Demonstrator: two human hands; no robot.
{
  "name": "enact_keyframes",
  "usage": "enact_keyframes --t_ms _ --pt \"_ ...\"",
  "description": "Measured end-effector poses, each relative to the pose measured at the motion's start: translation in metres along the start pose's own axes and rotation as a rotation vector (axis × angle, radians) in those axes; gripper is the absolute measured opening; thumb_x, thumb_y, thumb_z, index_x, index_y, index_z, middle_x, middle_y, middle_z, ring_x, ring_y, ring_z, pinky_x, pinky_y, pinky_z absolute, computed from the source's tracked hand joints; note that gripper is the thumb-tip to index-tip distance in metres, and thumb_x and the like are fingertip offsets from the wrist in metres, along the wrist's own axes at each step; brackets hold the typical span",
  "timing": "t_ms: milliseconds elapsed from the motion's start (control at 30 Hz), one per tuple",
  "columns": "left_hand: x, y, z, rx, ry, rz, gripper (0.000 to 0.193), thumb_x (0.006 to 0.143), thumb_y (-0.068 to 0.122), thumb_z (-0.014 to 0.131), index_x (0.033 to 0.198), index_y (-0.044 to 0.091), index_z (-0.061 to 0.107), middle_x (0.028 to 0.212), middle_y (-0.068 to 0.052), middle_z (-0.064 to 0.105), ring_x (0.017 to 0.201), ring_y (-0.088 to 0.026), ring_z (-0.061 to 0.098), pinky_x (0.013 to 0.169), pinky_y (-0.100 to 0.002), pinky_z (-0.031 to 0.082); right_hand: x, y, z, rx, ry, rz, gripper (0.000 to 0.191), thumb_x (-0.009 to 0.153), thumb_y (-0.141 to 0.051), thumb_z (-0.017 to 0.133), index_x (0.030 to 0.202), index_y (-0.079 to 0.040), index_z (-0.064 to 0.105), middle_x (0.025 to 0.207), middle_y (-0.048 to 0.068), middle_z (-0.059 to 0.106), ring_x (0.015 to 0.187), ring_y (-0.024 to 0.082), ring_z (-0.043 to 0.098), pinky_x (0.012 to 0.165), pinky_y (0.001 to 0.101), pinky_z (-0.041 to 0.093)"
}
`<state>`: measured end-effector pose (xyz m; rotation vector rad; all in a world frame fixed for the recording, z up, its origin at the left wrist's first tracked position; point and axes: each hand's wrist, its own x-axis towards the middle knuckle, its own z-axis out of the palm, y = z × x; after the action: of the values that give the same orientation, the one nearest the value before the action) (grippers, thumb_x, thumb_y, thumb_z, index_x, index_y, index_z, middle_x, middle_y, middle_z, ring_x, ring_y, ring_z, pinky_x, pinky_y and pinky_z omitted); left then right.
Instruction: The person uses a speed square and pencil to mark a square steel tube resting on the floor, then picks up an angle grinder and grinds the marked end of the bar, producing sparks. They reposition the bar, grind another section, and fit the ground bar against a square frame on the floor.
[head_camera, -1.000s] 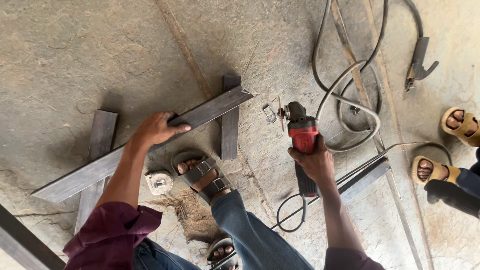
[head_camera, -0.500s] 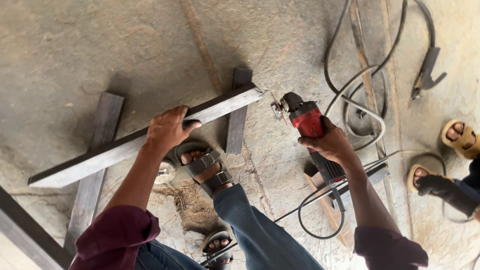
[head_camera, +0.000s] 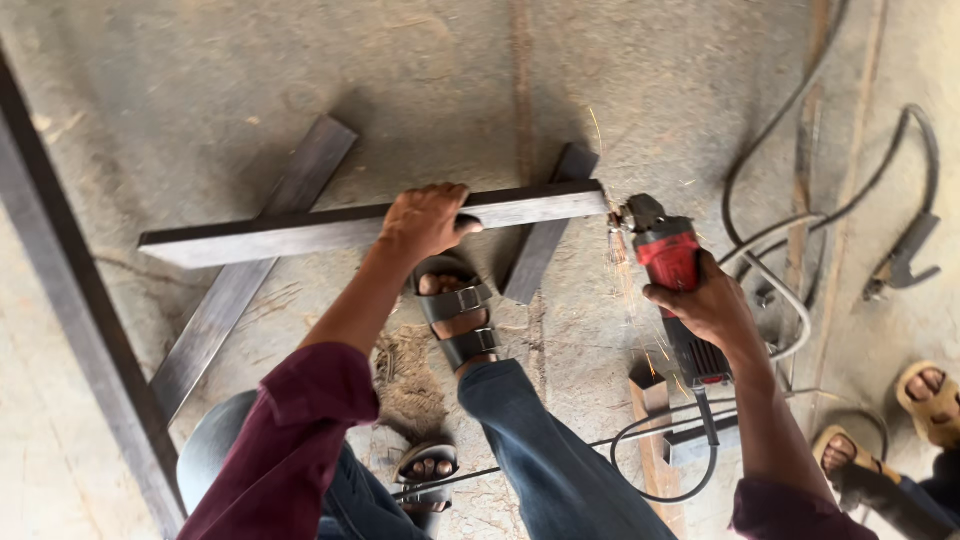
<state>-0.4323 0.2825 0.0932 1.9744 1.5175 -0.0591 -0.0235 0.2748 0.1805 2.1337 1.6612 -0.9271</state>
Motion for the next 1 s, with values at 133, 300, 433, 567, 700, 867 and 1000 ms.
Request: enact_keyframes --t_ms 133,300,433,567,700,867,1000 --pt "-0.004 0.002 -0.01 -0.019 -0.072 -0.043 0.067 0.096 0.064 0.057 0.129 0.006 0.058 0.118 -0.015 0.07 0.107 -0.03 0.07 0.09 -0.047 0.058 0.001 0.004 0.01 -0.034 0.033 0.004 0.083 0.068 -0.051 0.086 0.13 -0.005 0.058 0.101 0.017 0.077 0.097 0.035 0.075 0.089 0.0455 0.057" --pt "-0.009 0.004 -0.016 -0.054 -0.048 -0.038 0.062 0.097 0.06 0.06 0.126 0.005 0.06 0.117 -0.014 0.071 0.108 -0.03 0.07 0.092 -0.046 0.058 0.001 0.006 0.017 -0.146 0.078 0.005 0.084 0.068 -0.053 0.089 0.132 -0.006 0.059 0.107 0.02 0.075 0.101 0.038 0.071 0.088 0.0488 0.056" --pt "-0.012 0.005 -0.018 -0.074 -0.007 -0.044 0.06 0.093 0.058 0.064 0.124 0.006 0.061 0.117 -0.012 0.071 0.112 -0.029 0.068 0.095 -0.046 0.055 0.001 0.0 0.015 -0.078 0.056 0.014 0.085 0.066 -0.053 0.087 0.131 -0.006 0.059 0.103 0.019 0.077 0.096 0.036 0.075 0.086 0.0472 0.057" --pt "-0.015 0.004 -0.021 -0.073 0.035 -0.015 0.062 0.092 0.059 0.066 0.123 0.005 0.062 0.116 -0.012 0.071 0.111 -0.031 0.068 0.095 -0.046 0.055 0.004 -0.006 0.013 0.038 0.056 -0.017 0.082 0.068 -0.05 0.085 0.129 -0.002 0.059 0.099 0.021 0.079 0.091 0.034 0.078 0.081 0.0448 0.059" --pt "-0.019 0.002 -0.023 -0.068 0.059 -0.013 0.06 0.09 0.058 0.069 0.121 0.007 0.063 0.113 -0.011 0.072 0.113 -0.03 0.068 0.096 -0.044 0.055 0.013 0.0 0.015 -0.066 0.106 -0.101 0.082 0.071 -0.05 0.089 0.127 0.002 0.059 0.103 0.023 0.075 0.093 0.036 0.074 0.08 0.046 0.058" --pt "-0.024 0.0 -0.02 -0.089 0.153 -0.002 0.061 0.086 0.057 0.072 0.12 0.007 0.063 0.113 -0.011 0.071 0.112 -0.031 0.067 0.092 -0.044 0.055 0.016 0.018 0.022 -0.085 0.099 -0.063 0.08 0.068 -0.048 0.091 0.123 0.002 0.061 0.107 0.022 0.074 0.095 0.036 0.073 0.081 0.0465 0.057" --pt "-0.025 -0.001 -0.02 -0.077 0.075 -0.03 0.064 0.091 0.059 0.068 0.126 0.006 0.06 0.117 -0.013 0.07 0.111 -0.031 0.068 0.09 -0.044 0.058 0.013 0.021 0.027 -0.037 0.102 -0.109 0.078 0.068 -0.047 0.09 0.123 0.001 0.062 0.108 0.021 0.074 0.095 0.035 0.072 0.082 0.0457 0.056"
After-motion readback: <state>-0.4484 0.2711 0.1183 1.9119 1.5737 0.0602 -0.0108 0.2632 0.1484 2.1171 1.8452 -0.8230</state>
